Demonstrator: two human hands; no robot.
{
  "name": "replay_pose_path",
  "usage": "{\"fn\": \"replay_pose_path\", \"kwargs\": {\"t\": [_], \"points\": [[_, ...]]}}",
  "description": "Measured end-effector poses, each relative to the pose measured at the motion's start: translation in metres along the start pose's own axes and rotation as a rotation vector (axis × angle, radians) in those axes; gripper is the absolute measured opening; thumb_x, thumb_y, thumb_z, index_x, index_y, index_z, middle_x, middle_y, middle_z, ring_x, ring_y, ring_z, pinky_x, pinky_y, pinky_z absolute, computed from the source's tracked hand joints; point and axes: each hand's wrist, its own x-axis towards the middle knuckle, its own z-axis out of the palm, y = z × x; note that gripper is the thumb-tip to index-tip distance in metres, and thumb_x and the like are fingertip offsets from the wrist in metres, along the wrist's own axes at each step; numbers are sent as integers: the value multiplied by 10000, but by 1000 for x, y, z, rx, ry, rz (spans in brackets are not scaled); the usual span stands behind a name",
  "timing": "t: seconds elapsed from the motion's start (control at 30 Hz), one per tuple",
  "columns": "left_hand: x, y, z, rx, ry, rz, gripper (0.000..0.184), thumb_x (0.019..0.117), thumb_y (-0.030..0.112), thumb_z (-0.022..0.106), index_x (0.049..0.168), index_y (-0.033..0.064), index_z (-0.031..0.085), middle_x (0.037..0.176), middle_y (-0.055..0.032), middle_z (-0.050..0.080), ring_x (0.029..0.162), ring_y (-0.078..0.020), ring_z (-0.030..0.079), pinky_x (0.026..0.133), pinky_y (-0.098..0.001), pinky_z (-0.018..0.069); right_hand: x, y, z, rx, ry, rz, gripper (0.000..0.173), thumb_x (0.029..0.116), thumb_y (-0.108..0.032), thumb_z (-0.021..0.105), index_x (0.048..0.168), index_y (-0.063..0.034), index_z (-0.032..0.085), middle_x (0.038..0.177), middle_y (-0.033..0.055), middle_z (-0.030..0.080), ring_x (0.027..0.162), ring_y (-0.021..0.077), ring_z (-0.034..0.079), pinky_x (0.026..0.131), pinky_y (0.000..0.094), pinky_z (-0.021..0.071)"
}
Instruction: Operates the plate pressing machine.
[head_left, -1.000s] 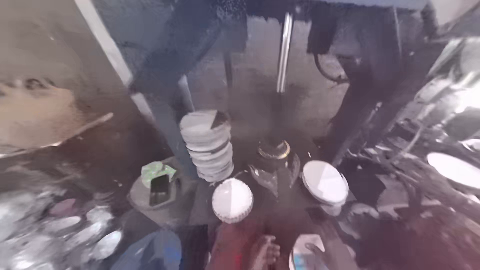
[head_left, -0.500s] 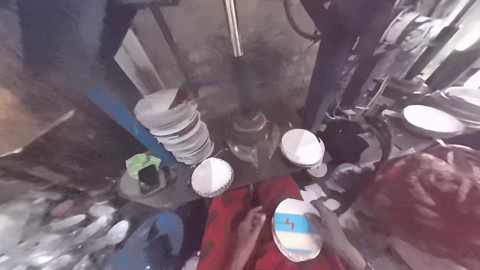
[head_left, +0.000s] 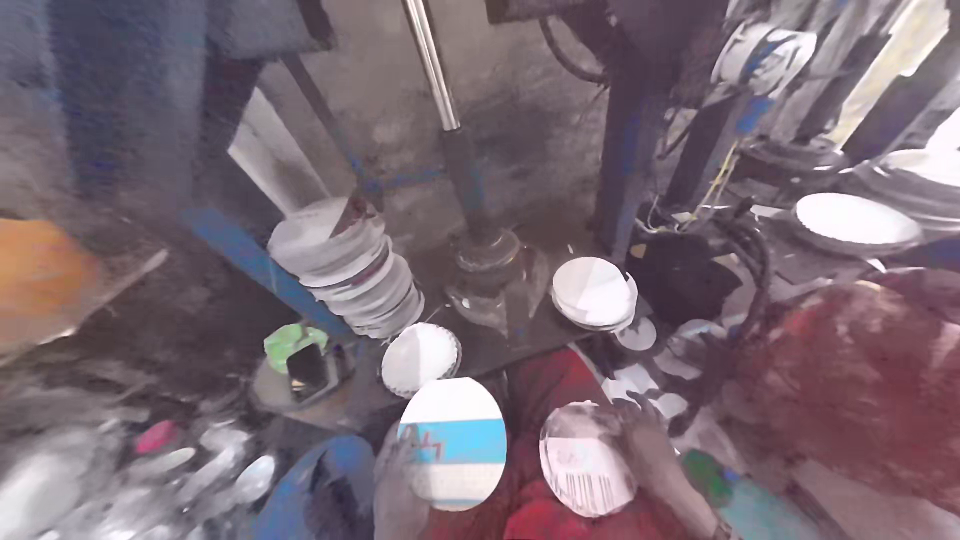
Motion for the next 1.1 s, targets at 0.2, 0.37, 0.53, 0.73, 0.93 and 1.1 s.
{"fn": "replay_pose_path", "kwargs": {"t": [0.2,0.37,0.53,0.73,0.93,1.1], "points": [[-27,-23,24,84,-241,-149,264,1061,62,362,1265,-1,518,937,57,697,834,-23,695,789,-249,607,-4,-30,-6,704,195,-281,324,996,-148,568,1197,107,568,895,61,713,769,32,665,732,235,565],[-48,-48,36,96,-390,-214,288,1043,60,383,1283,-39,508,950,21,713,825,-60,712,795,-283,616,-9,-60,-18,665,42,-245,304,1056,-114,452,1130,95,660,906,88,720,799,65,665,774,255,556],[5,-53,-13,-239,-124,-206,326,1110,198,319,1326,63,523,1010,-28,718,874,-108,720,772,-327,622,2,-5,0,-100,-209,106,748,952,-542,625,1478,-21,517,1599,245,375,1525,479,218,1194,714,118],[2,-22,-11,-511,-268,-196,353,1086,311,383,1048,184,711,895,9,771,802,-73,744,693,-265,633,-8,-9,-8,380,207,-37,411,907,-188,705,1208,74,607,954,192,715,834,309,721,749,501,588],[-51,-51,36,-39,-351,-207,280,1069,91,376,1312,20,496,987,59,720,881,-38,710,826,-268,612,-8,-50,-12,827,218,-194,313,1004,-118,551,1267,50,532,888,-14,715,738,-8,677,693,218,595],[-58,-59,39,-4,-387,-277,275,1050,56,355,1280,-5,493,965,9,709,855,-81,713,814,-303,615,-9,-38,-10,253,246,-63,362,963,-187,600,1235,47,640,718,205,683,628,421,685,583,620,524]]}}
